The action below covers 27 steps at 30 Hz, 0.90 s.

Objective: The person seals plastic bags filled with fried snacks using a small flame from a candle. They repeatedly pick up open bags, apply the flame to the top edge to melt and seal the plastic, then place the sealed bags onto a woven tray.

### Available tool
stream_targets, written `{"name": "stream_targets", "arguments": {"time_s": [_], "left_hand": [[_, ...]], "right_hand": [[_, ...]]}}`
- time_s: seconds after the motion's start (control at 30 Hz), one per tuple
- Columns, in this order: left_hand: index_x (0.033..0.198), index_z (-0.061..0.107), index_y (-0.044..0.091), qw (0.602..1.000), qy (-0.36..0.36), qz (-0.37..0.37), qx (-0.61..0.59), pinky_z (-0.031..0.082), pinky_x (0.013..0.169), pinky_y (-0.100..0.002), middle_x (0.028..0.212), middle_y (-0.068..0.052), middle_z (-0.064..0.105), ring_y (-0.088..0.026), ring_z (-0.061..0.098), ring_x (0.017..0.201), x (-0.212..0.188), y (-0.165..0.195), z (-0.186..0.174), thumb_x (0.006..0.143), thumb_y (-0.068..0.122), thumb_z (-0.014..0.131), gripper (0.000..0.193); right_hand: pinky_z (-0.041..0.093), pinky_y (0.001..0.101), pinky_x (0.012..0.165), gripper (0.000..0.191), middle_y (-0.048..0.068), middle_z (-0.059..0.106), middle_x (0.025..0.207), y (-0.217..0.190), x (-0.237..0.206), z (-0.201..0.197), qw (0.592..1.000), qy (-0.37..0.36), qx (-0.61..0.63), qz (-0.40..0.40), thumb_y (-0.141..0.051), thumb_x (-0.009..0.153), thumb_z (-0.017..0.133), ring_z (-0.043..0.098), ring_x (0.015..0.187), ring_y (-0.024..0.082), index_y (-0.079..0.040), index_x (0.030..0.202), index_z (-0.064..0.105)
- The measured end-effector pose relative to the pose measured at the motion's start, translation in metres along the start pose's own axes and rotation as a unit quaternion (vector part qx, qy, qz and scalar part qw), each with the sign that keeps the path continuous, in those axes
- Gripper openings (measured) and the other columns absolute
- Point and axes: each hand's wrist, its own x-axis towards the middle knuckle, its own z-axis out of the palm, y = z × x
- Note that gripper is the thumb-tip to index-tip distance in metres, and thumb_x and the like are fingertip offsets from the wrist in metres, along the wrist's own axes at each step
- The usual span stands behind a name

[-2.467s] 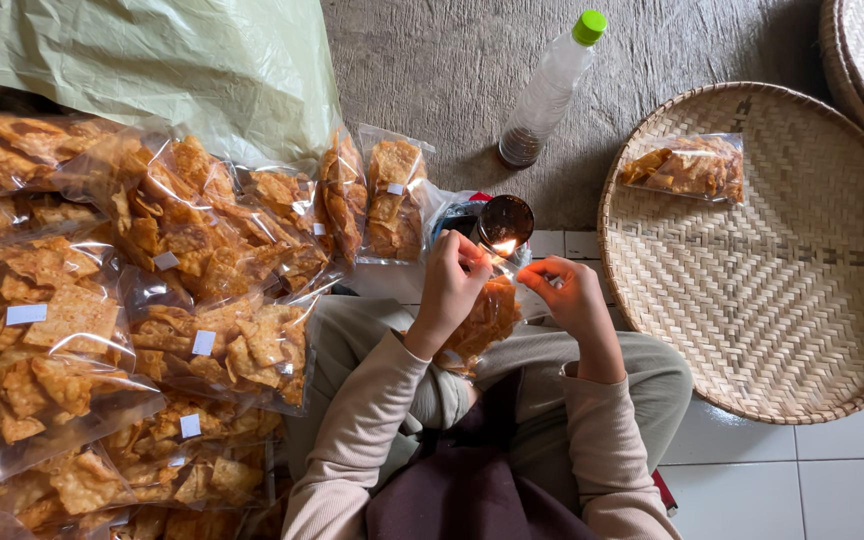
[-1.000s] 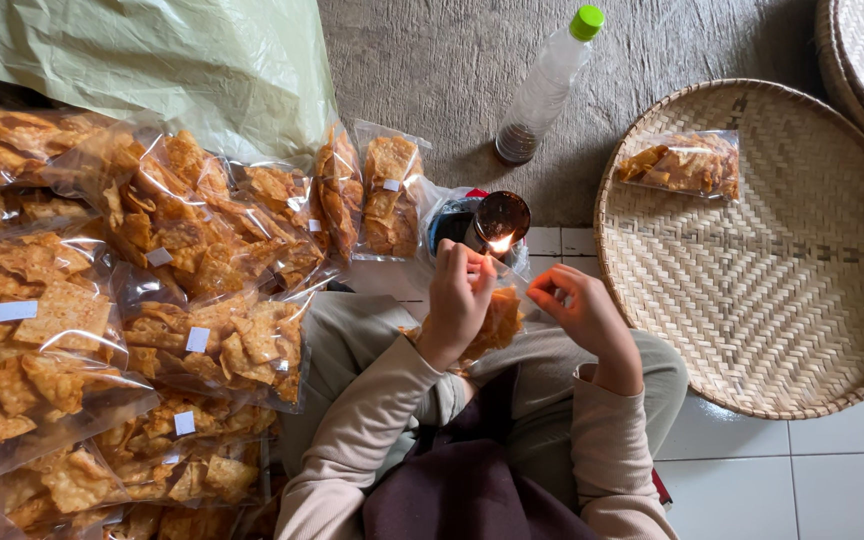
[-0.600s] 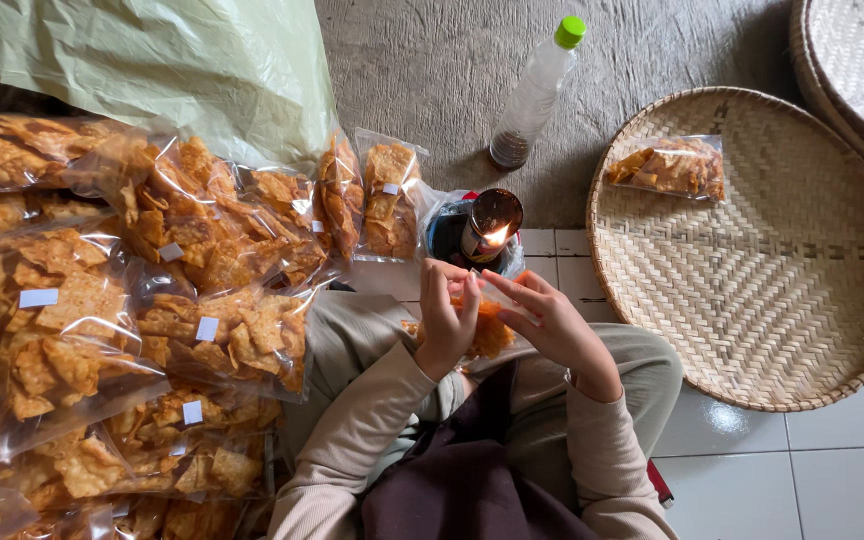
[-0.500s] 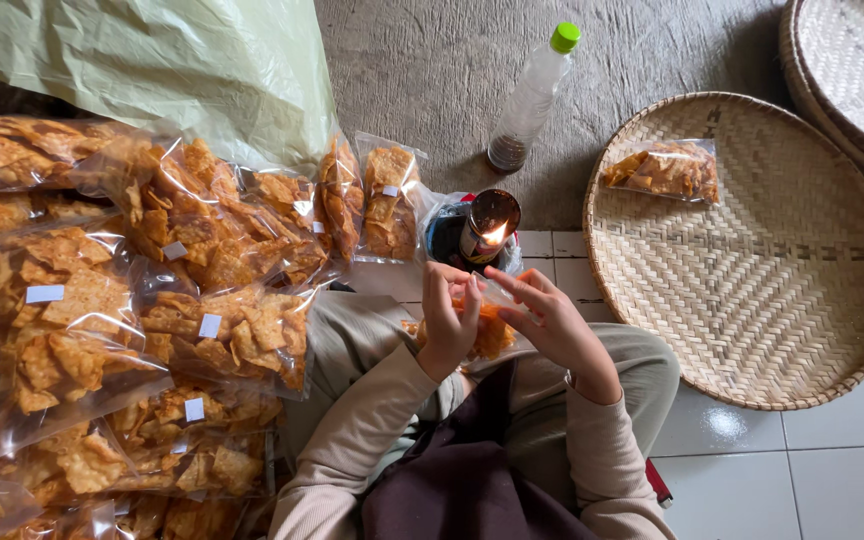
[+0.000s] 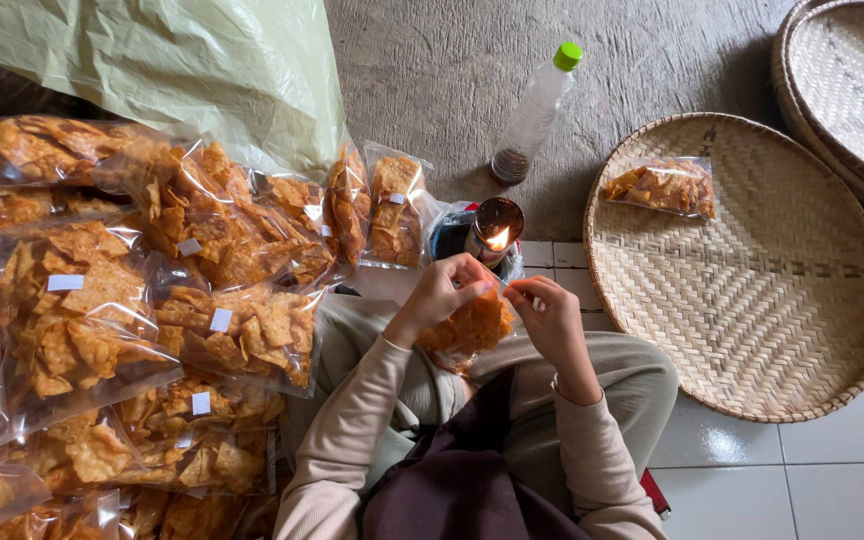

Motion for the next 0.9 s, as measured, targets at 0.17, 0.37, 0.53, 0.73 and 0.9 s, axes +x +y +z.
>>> {"name": "stream_targets", "arguments": {"time_s": [0.17,0.37,0.53,0.73,0.9], "left_hand": [[0.093,0.057,0.006,0.994,0.09,-0.01,-0.055,0.052,0.073,-0.022,0.091,-0.001,0.07,-0.004,0.062,0.079,0.011,-0.006,0.0,0.094,0.016,0.072,0.017],[0.092,0.054,0.008,0.977,0.206,0.02,-0.055,0.047,0.07,-0.022,0.088,0.0,0.062,-0.004,0.054,0.076,0.023,-0.022,0.01,0.094,0.011,0.07,0.016],[0.093,0.053,0.008,0.97,0.231,0.031,-0.065,0.05,0.073,-0.022,0.089,0.0,0.062,-0.005,0.057,0.08,0.03,-0.032,0.009,0.095,0.01,0.069,0.016],[0.094,0.053,0.006,0.964,0.257,0.038,-0.046,0.049,0.072,-0.022,0.089,-0.001,0.061,-0.006,0.057,0.079,0.035,-0.042,0.009,0.097,0.008,0.068,0.016],[0.095,0.051,0.007,0.959,0.265,0.03,-0.093,0.049,0.069,-0.021,0.089,-0.001,0.061,-0.004,0.056,0.079,0.037,-0.05,0.01,0.097,0.008,0.068,0.017]], "right_hand": [[0.045,0.0233,0.06,0.014,0.002,0.07,0.078,0.021,0.017,0.018,0.999,0.032,0.017,0.017,-0.013,0.09,0.077,0.053,0.067,0.006,0.0,0.093,0.076],[0.045,0.0226,0.061,0.017,0.001,0.065,0.072,0.037,0.034,0.033,0.998,0.034,0.017,0.051,-0.014,0.09,0.078,0.052,0.066,0.005,0.002,0.092,0.075],[0.044,0.0214,0.06,0.019,-0.001,0.066,0.073,0.046,0.046,0.037,0.997,0.022,0.05,0.061,-0.015,0.091,0.077,0.053,0.067,0.003,0.003,0.093,0.075],[0.041,0.0187,0.057,0.021,-0.003,0.066,0.072,0.057,0.057,0.036,0.994,-0.01,0.076,0.082,-0.017,0.092,0.077,0.052,0.065,0.001,0.003,0.093,0.075],[0.034,0.0181,0.055,0.023,-0.006,0.062,0.072,0.066,0.063,0.037,0.987,-0.035,0.119,0.1,-0.019,0.094,0.076,0.047,0.064,0.0,0.004,0.091,0.076]]}}
